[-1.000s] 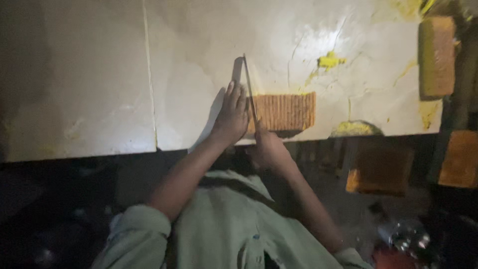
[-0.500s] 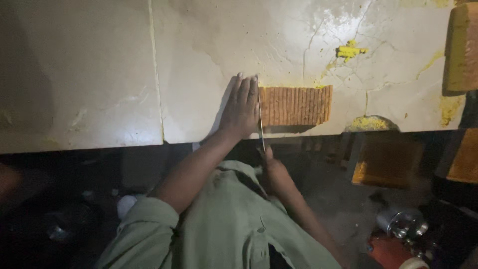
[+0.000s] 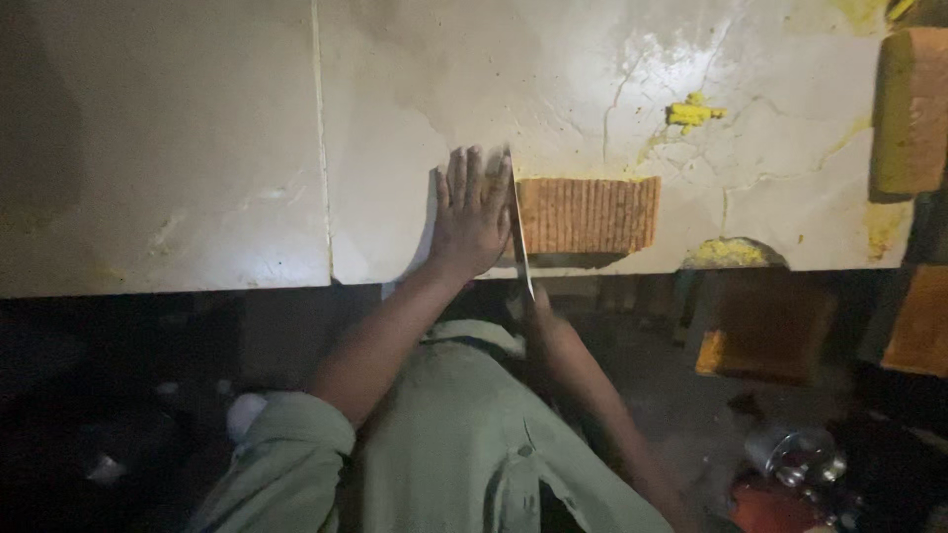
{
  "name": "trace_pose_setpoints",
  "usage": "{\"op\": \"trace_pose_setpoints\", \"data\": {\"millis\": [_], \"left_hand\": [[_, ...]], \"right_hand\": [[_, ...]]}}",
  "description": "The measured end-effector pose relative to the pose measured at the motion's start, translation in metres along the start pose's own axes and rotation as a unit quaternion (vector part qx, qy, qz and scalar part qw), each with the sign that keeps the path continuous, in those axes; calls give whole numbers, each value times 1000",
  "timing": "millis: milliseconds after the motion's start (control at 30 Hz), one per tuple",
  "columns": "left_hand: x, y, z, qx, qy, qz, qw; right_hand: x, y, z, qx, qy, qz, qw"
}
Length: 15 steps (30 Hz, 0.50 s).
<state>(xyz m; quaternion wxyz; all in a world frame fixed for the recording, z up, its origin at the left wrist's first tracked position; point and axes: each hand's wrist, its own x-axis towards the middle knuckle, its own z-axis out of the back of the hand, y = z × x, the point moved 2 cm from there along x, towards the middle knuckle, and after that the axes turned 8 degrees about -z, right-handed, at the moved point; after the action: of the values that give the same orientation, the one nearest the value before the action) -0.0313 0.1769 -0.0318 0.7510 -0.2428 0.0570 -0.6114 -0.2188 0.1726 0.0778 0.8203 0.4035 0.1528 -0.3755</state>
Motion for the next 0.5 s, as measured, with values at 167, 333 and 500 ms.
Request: {"op": "trace_pose_setpoints", "data": {"millis": [167, 333, 500], "left_hand": [[-1, 0, -6, -29, 19, 2, 999], [1, 5, -5, -12, 29, -3, 1000], [4, 11, 0, -22, 39, -13, 999]], "right_hand": [[-29, -65, -49, 277, 83, -422, 859], [54, -47, -40, 181, 24, -327, 927], [86, 24, 25, -52, -19, -138, 989]]}}
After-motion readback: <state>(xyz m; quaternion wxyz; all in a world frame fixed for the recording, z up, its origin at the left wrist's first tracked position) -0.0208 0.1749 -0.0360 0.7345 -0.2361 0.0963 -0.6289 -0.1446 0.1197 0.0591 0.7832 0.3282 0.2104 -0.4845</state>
